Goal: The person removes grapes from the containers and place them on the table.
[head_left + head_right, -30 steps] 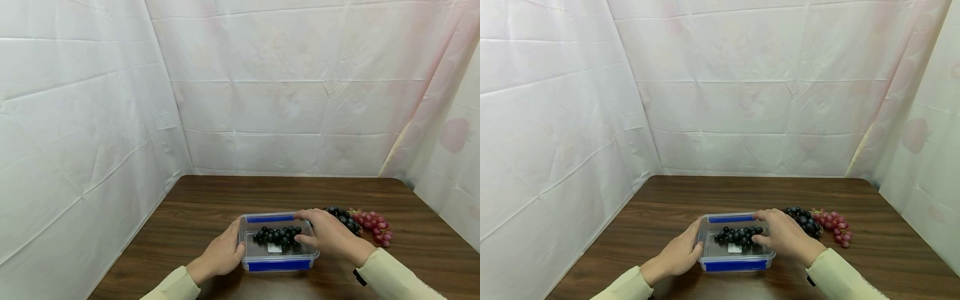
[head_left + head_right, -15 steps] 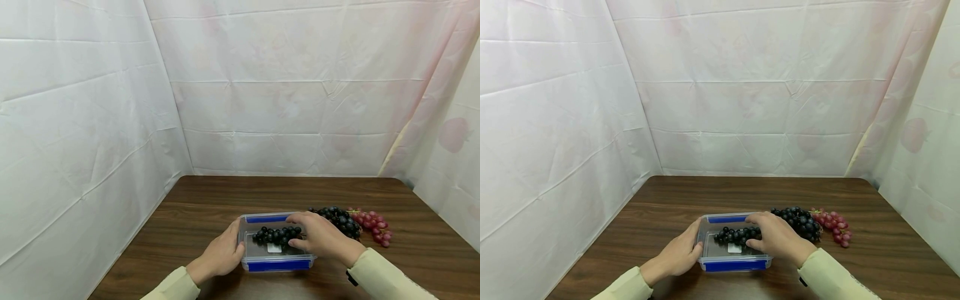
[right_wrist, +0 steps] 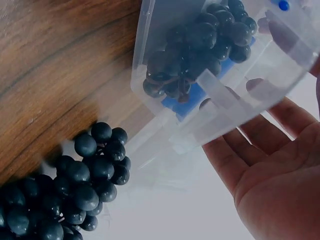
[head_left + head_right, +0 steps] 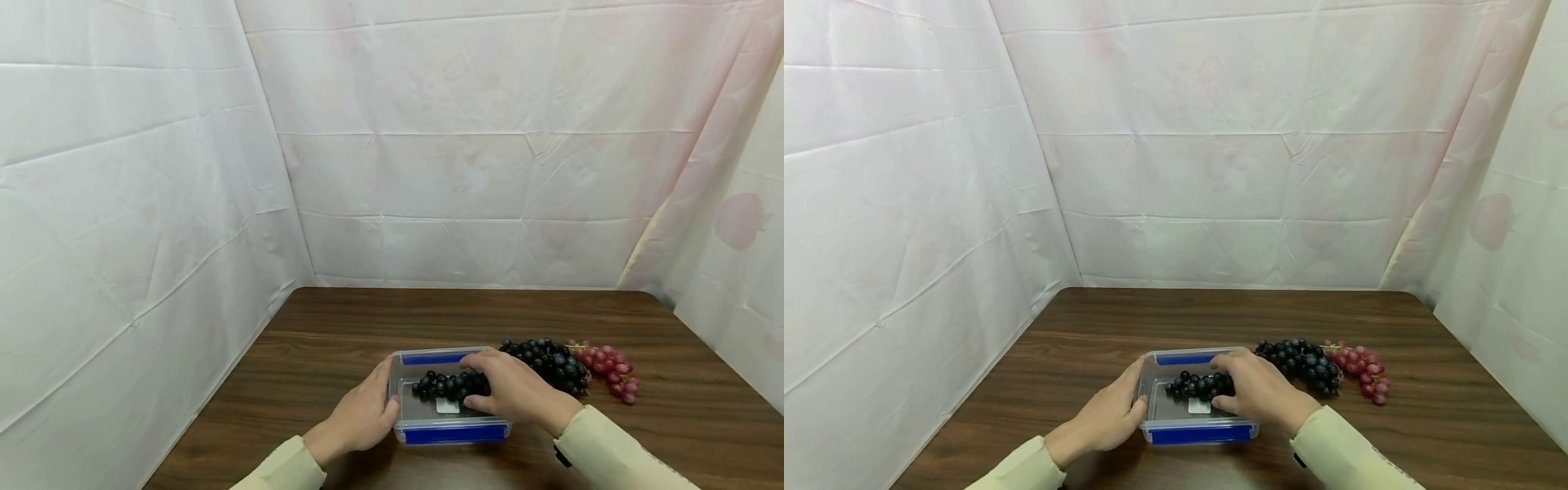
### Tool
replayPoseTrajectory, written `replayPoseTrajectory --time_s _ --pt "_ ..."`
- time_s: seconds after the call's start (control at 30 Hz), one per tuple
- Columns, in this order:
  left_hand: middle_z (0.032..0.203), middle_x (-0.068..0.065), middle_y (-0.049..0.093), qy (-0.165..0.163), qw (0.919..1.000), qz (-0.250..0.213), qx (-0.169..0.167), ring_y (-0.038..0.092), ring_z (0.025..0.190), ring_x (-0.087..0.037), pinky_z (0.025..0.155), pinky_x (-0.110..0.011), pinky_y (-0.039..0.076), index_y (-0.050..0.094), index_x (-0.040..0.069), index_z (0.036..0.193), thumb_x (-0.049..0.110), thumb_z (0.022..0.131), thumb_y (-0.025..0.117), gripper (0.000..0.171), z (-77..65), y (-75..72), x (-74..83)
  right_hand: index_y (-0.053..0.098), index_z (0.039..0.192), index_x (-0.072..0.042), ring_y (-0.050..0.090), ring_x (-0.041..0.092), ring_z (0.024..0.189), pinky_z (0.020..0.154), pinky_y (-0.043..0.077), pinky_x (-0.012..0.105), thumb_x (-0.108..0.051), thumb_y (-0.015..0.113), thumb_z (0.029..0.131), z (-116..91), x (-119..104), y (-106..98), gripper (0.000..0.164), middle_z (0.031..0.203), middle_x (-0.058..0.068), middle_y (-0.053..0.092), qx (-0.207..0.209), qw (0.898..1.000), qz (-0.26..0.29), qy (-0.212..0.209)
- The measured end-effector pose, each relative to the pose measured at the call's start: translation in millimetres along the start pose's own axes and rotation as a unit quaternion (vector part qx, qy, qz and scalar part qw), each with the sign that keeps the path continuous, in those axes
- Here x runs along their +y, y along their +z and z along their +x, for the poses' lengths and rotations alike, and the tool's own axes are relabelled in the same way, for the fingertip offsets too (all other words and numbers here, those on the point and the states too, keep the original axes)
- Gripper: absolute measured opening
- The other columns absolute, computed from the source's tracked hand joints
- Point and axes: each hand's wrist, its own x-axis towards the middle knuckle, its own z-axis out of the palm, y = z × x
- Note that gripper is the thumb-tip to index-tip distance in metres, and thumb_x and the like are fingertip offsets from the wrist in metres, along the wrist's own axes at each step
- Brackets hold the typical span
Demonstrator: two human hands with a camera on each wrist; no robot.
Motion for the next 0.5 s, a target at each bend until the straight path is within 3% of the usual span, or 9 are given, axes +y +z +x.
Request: replayPoseTrajectory --time_s 0.5 --pt "0.166 -0.022 0.025 -0.001 1.0000 0.000 0.002 0.032 0.150 -0.032 0.118 -0.050 0.035 0.018 -0.003 0.162 0.026 0.103 0.043 0.071 -0.3 -0.6 1.0 0.068 0.131 -0.019 0.060 0.027 0.122 0.092 0.056 0.051 -0.033 0.086 0.083 8.4 0.0 12.9 0.053 0.129 -0.002 0.067 0.017 0.999 -0.031 -0.015"
